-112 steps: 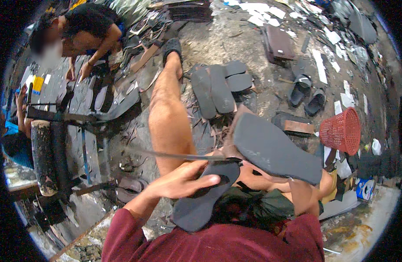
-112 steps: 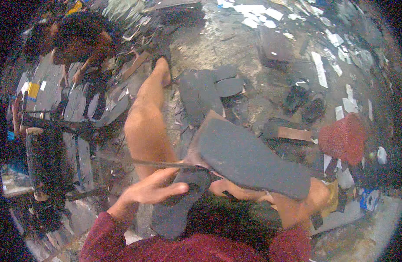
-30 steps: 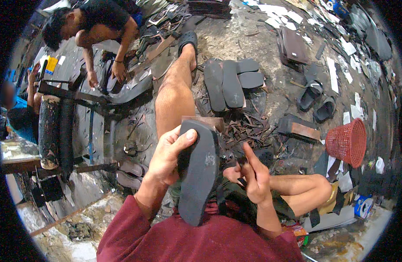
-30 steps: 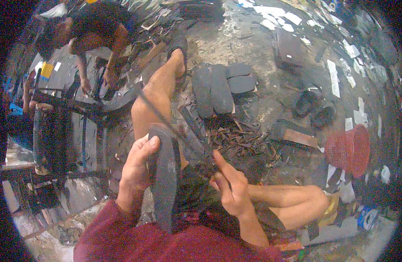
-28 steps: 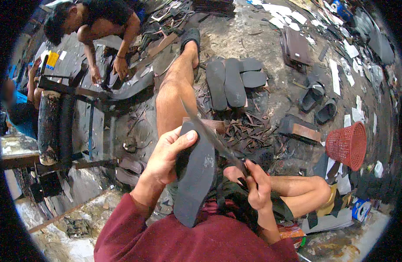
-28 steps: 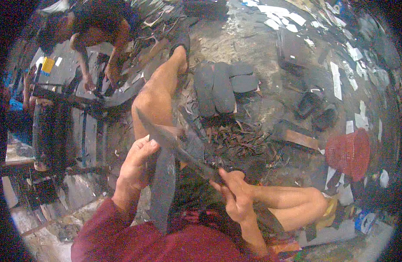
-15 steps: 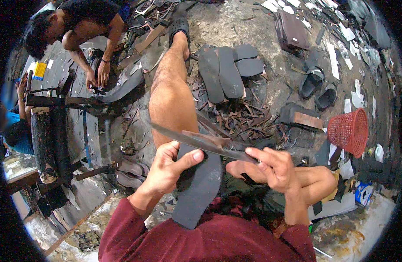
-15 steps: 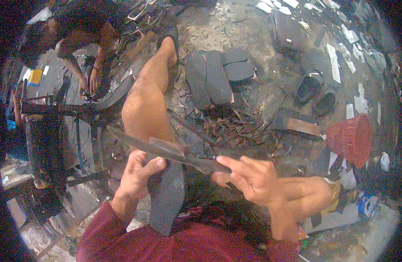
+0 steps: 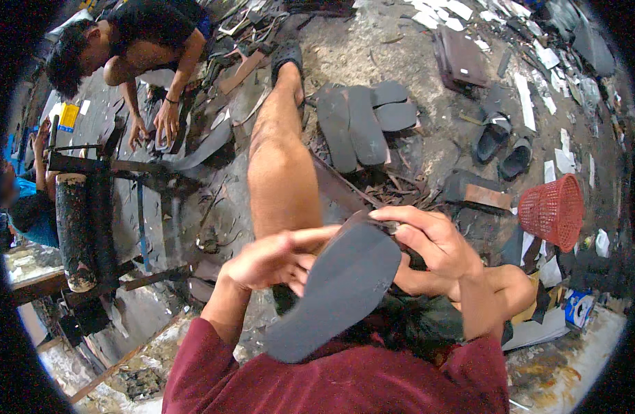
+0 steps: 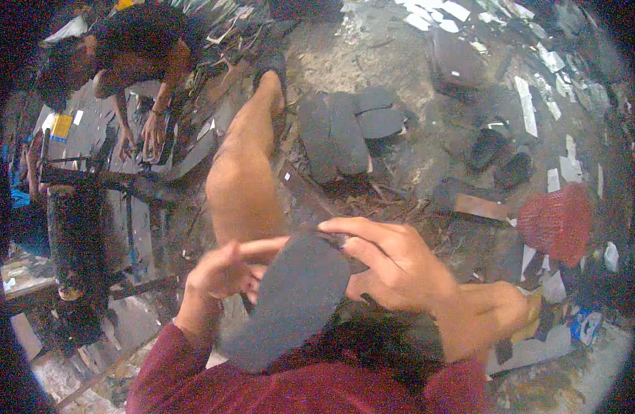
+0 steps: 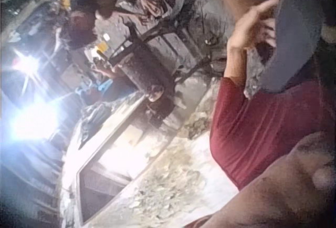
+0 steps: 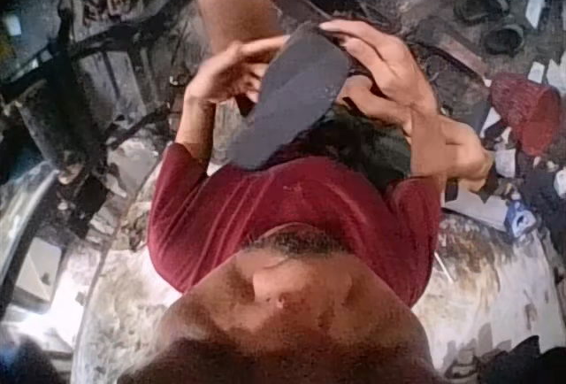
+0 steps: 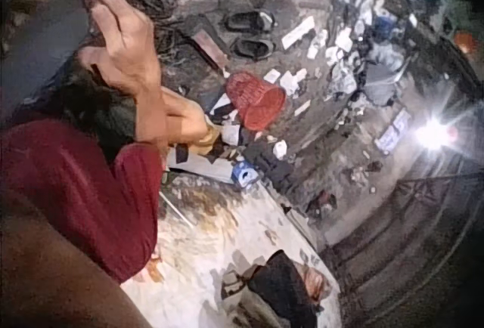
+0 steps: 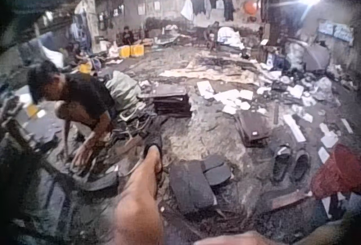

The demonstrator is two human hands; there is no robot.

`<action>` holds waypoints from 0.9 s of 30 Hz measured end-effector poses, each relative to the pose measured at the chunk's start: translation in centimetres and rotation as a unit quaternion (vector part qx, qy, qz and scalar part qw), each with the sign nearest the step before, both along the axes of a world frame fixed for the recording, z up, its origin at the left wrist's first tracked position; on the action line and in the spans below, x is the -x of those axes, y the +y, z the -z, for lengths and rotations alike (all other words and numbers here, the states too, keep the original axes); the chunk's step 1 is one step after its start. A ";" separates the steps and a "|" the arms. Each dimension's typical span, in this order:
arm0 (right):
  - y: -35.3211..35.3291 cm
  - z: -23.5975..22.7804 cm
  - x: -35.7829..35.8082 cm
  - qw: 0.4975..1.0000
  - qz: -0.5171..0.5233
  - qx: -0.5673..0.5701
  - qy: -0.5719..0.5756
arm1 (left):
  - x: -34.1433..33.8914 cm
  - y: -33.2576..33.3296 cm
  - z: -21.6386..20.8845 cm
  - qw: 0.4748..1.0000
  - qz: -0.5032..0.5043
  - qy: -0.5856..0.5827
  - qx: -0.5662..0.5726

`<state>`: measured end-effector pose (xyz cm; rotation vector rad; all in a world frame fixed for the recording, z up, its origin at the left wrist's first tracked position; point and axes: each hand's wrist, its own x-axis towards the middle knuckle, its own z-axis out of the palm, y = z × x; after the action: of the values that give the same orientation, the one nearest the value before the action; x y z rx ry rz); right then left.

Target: The person sits on the floor and uses a curved knife to trim the edges of black rubber shoe soles. They pick up soles from a pile, cut along the perimeter, and place the trimmed pieces aside. The workspace is cluttered with rubber scraps and finished soles.

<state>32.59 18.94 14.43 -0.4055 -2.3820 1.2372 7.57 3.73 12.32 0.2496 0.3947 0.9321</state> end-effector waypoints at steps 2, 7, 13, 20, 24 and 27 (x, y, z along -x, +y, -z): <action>-1.4 -0.1 -1.6 0.991 0.092 0.088 0.035 | -1.0 0.1 0.6 0.987 -0.103 0.095 0.079; -6.3 -0.7 -3.0 0.930 0.263 0.243 0.079 | -8.8 2.5 -0.9 0.896 -0.406 0.141 -0.112; -9.3 3.6 -4.3 0.903 0.355 0.203 0.132 | -11.7 6.2 -3.5 0.882 -0.436 0.161 0.077; -13.5 7.0 -9.5 0.933 0.353 0.052 0.045 | -10.6 4.7 -1.9 0.871 -0.434 0.222 0.066; -12.6 5.8 -10.3 0.933 0.350 0.022 -0.074 | -10.2 3.8 -0.8 0.870 -0.398 0.276 0.094; -10.8 4.6 -9.2 0.943 0.319 0.064 -0.066 | -9.9 2.9 0.0 0.870 -0.381 0.301 0.093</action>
<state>41.79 8.15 9.85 -1.2204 -2.0081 1.0682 17.50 6.61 12.36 0.2021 1.2160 1.5786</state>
